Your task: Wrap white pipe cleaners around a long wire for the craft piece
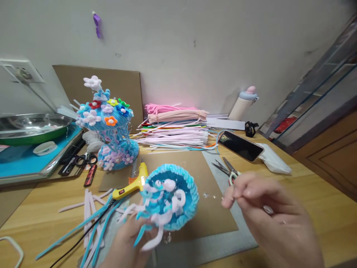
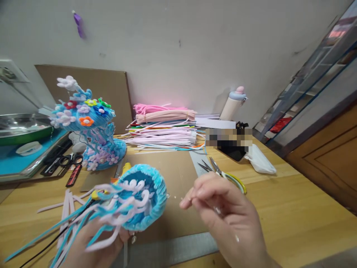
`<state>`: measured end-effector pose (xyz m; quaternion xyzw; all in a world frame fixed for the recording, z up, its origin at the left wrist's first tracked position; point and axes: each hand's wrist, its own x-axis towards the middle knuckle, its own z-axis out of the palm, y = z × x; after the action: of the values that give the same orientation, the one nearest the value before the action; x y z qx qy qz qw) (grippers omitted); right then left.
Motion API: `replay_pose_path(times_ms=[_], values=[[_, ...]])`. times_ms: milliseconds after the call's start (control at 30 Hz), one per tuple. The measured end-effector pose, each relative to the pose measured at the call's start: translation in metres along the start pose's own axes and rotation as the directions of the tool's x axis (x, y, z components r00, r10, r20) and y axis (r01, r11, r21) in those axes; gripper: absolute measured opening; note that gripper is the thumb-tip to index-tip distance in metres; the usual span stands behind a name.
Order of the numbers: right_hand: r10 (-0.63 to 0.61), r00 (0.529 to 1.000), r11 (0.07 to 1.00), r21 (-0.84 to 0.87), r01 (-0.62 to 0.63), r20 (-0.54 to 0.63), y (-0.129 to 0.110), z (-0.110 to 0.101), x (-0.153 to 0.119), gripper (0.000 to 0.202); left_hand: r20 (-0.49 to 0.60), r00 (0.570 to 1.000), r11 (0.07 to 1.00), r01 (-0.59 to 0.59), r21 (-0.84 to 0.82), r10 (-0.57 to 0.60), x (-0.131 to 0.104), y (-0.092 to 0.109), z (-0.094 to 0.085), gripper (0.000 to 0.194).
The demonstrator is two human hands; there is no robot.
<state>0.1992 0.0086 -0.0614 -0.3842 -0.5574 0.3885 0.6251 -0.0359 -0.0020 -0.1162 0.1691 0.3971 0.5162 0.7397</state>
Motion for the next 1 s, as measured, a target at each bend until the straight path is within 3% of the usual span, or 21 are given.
replay_pose_path(times_ms=[100, 200, 433, 567, 667, 800, 900, 1000], values=[[0.099, 0.994, 0.995, -0.003, -0.099, -0.052, 0.021, -0.006, 0.003, 0.009, 0.116, 0.993, 0.998, -0.023, -0.062, 0.03, 0.004, 0.005, 0.012, 0.037], [0.235, 0.97, 0.971, -0.025, -0.237, -0.056, 0.041, -0.014, 0.003, 0.01, 0.161, 0.985, 0.997, -0.047, -0.068, 0.057, 0.006, 0.009, 0.019, 0.041], [0.417, 0.898, 0.892, -0.253, -0.374, 0.141, 0.064, -0.024, 0.0, 0.02, 0.114, 0.986, 0.992, -0.126, 0.026, 0.122, 0.005, 0.009, 0.026, 0.059], [0.338, 0.918, 0.904, -0.342, -0.255, 0.208, 0.068, -0.033, -0.005, 0.032, 0.106, 0.986, 0.988, -0.136, 0.075, 0.128, 0.007, 0.009, 0.026, 0.061], [0.218, 0.962, 0.93, -0.332, -0.154, 0.163, 0.063, -0.036, -0.007, 0.038, 0.107, 0.987, 0.989, -0.125, 0.079, 0.116, 0.009, 0.009, 0.023, 0.057], [0.214, 0.972, 0.949, -0.257, -0.182, 0.1, 0.051, -0.025, -0.002, 0.03, 0.123, 0.988, 0.992, -0.099, 0.075, 0.089, 0.01, 0.011, 0.019, 0.045], [0.329, 0.932, 0.941, -0.141, -0.309, 0.151, 0.046, -0.007, 0.004, 0.03, 0.157, 0.985, 0.993, -0.083, 0.08, 0.07, 0.008, 0.012, 0.02, 0.035], [0.488, 0.811, 0.849, 0.042, -0.527, 0.322, 0.046, 0.01, 0.01, 0.034, 0.137, 0.988, 0.992, -0.084, 0.093, 0.071, 0.007, 0.014, 0.022, 0.027]])
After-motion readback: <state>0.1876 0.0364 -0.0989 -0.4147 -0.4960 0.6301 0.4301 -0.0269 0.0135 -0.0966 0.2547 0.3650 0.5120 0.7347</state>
